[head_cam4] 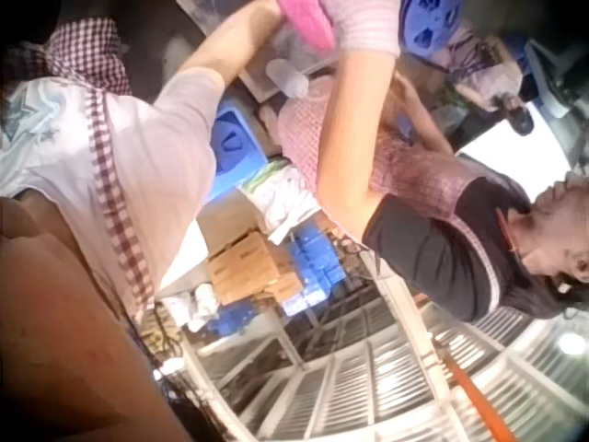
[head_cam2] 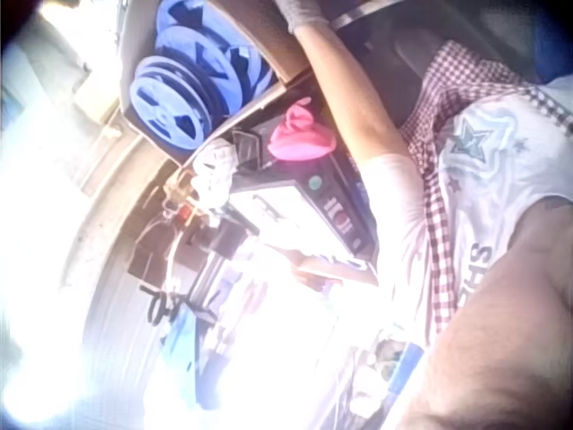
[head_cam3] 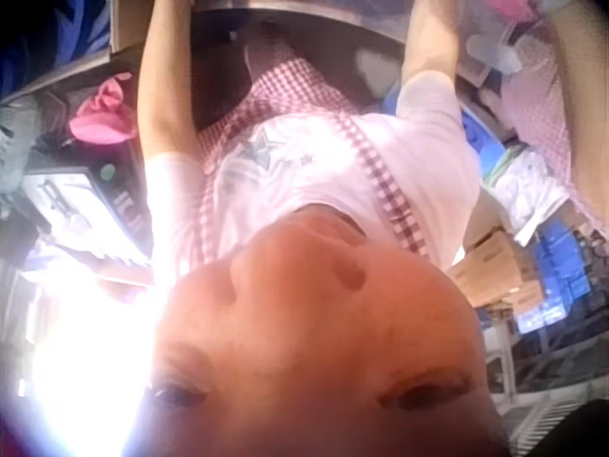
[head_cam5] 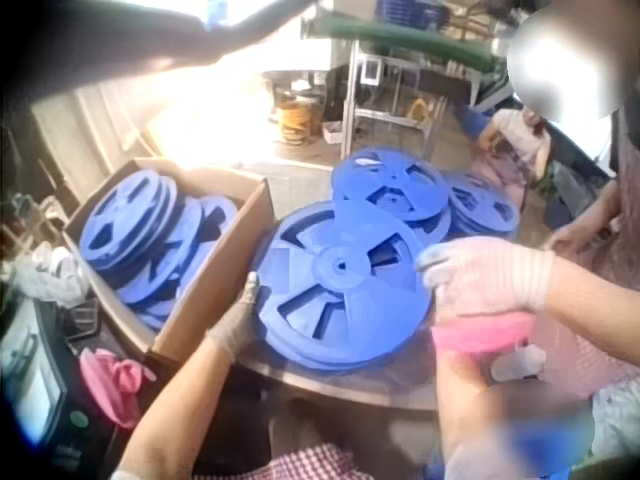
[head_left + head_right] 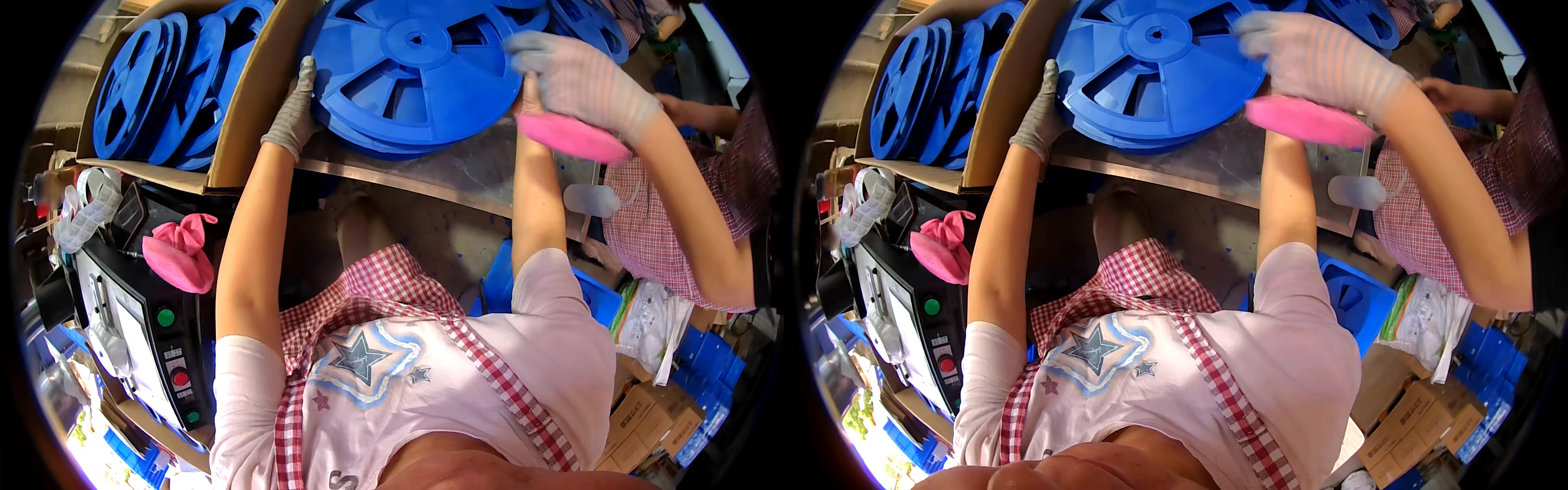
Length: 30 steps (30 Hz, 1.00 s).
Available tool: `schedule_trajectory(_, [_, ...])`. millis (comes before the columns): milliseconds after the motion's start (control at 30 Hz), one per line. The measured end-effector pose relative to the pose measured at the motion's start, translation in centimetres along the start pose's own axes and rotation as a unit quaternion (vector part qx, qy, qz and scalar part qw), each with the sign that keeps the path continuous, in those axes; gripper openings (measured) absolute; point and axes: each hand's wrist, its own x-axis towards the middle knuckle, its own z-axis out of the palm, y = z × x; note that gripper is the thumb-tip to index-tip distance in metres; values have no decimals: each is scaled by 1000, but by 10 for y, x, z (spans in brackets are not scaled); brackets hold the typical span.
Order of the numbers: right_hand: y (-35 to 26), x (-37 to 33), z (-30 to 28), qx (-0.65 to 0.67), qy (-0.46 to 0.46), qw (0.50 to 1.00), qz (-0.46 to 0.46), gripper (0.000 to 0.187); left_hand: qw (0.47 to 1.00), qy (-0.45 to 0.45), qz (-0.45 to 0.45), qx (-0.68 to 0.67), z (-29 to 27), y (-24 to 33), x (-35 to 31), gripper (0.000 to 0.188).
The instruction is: The person writes on a paper document using a pen, then handles blue plastic reels, stacking them into a cardboard box. The person also uses a tape dispenser to seal the box and attaches the document to a blue crate.
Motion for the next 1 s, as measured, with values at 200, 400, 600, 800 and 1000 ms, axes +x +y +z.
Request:
schedule_trajectory(200, [83, 12, -7, 178, 259, 947, -65, 72, 994, -32, -13, -101, -4, -3, -5, 90])
schedule_trajectory(400, [100, -33, 50, 221, 344, 911, -54, 59, 997, -2, 20, -80, 2, -3, -52, 86])
schedule_trajectory(600, [120, -95, 84, 312, 381, 865, -93, 56, 993, -19, 50, -101, 9, -19, -112, 82])
schedule_trajectory(800, [28, -153, 141, 305, 390, 859, -132, 57, 986, -48, 111, -116, 26, 36, -189, 85])
schedule_trajectory(1000, [-58, -87, 154, 265, 295, 882, -257, 49, 971, -2, 214, -101, -11, 118, -208, 66])
